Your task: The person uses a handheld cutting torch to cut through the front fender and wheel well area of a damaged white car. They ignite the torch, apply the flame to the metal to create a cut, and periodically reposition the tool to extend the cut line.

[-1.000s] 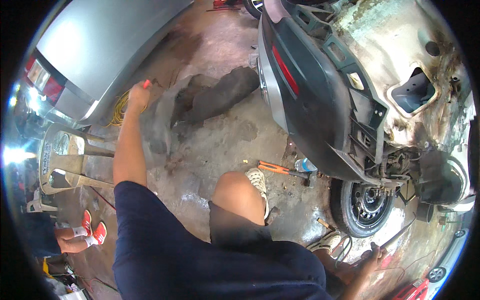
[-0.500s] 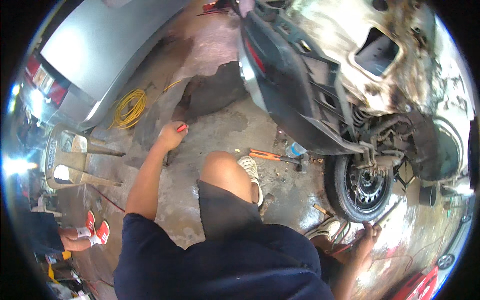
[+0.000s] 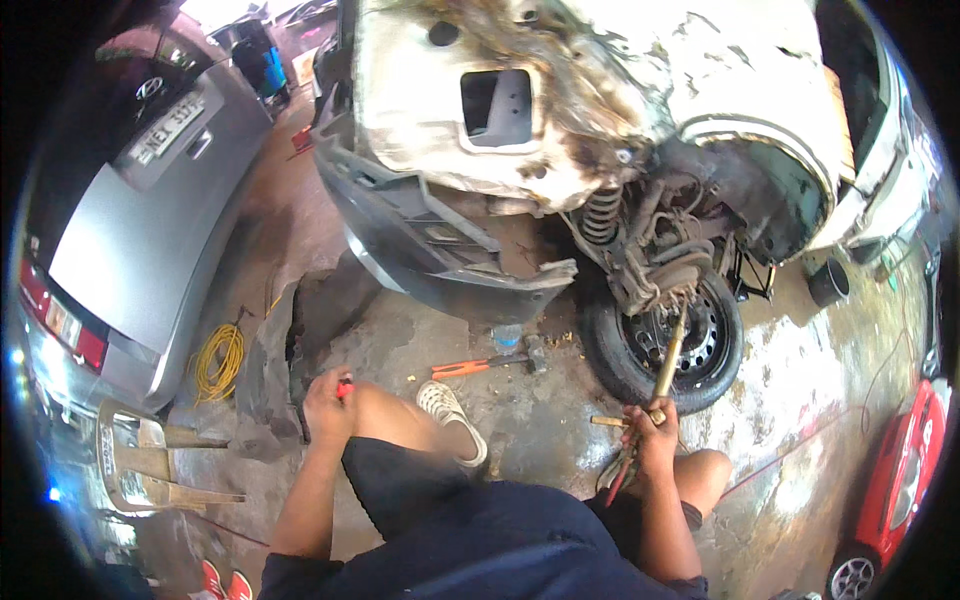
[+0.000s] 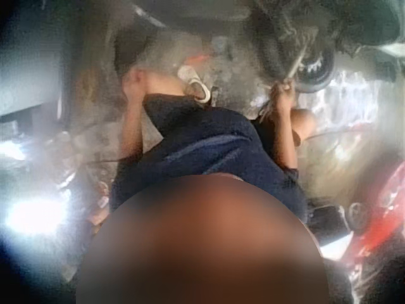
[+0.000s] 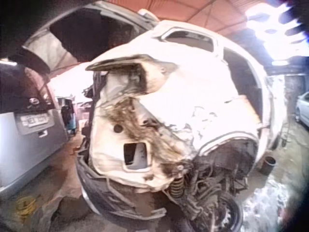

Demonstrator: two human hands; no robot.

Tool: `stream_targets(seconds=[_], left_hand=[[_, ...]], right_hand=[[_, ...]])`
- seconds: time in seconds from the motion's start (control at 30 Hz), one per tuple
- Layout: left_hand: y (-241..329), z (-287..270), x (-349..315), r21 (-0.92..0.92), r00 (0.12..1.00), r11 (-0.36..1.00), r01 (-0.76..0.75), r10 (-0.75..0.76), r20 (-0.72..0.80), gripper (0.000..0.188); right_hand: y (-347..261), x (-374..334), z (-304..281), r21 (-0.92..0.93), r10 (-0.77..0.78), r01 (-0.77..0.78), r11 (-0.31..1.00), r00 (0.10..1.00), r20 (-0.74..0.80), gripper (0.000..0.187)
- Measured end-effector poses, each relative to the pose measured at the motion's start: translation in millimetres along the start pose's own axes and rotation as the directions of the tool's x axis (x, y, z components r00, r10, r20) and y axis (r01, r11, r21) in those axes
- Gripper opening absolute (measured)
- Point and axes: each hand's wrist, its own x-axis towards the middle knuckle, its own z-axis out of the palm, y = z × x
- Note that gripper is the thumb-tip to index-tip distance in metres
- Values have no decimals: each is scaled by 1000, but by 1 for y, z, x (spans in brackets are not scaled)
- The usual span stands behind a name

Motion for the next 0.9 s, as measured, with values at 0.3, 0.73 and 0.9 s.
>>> stream_targets(seconds=[0.3, 0.73, 0.9], left_hand=[[89, 143, 38, 127, 690, 976, -179, 33, 723, 43], [106, 470, 64, 165, 549, 960, 226, -265, 793, 57], [116, 448, 66, 8, 711, 895, 446, -360, 604, 65]], right_hand=[[-3, -17, 1, 107, 29, -38, 994, 996, 84, 27], [1, 7, -11, 213, 83, -97, 972, 994, 75, 30], [3, 12, -18, 240, 96, -97, 966, 995, 16, 29]])
